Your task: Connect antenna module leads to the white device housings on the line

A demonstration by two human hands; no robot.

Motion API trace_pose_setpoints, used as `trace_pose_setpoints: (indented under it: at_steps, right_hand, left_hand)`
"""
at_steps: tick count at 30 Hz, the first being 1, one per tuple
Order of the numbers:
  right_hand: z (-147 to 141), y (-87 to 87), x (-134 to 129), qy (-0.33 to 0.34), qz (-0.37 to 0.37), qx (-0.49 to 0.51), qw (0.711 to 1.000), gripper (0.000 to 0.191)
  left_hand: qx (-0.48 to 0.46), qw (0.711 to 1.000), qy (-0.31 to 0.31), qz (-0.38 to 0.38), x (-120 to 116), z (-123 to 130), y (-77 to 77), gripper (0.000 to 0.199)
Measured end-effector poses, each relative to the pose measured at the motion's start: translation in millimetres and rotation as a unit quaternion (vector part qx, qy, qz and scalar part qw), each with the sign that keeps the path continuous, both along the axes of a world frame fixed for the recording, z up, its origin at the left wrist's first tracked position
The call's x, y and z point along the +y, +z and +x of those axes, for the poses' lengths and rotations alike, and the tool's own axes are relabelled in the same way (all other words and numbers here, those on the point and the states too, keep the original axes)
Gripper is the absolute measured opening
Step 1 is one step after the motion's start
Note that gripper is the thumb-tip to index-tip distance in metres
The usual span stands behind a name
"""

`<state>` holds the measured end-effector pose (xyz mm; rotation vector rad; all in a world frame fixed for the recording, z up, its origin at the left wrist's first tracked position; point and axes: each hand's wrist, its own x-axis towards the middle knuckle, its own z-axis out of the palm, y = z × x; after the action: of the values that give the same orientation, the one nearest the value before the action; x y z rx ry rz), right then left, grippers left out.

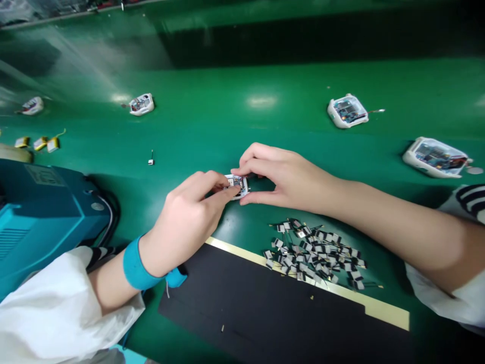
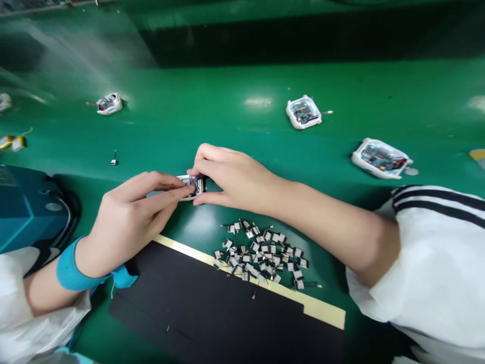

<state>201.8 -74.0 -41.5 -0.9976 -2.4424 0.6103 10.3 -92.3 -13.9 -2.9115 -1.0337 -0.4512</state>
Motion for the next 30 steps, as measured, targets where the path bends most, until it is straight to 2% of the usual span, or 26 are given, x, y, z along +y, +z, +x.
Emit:
trace_pose_setpoints:
  at_steps: [6, 11, 21, 30]
  right_hand:
    - [0.7, -1.4, 0.8, 0.004, 0.006, 0.003, 1.000, 0.037]
    - [1.1, -1.0, 0.6, 0.004, 0.010, 0.001, 1.000, 0.037]
    - [0.7, 0.2, 0.5, -0.007, -0.010, -0.006, 1.000, 0.036]
    - [0.8, 0.8, 0.4, -0.011, -0.008, -0.020, 1.000, 0.035]
  left_hand:
    - [-0.014, 1.000, 0.021, 0.011, -1.5, 1.8, -3.1, 0.017]
    - [-0.020, 1.000, 0.006, 0.017, -1.4, -0.3, -3.0, 0.016]
    - [0.016, 1.000, 0.017, -0.010, -2.8, 0.3, -0.4, 0.018]
    - [0.020, 1.000, 0.017, 0.000, -3.3, 1.4, -0.2, 0.015]
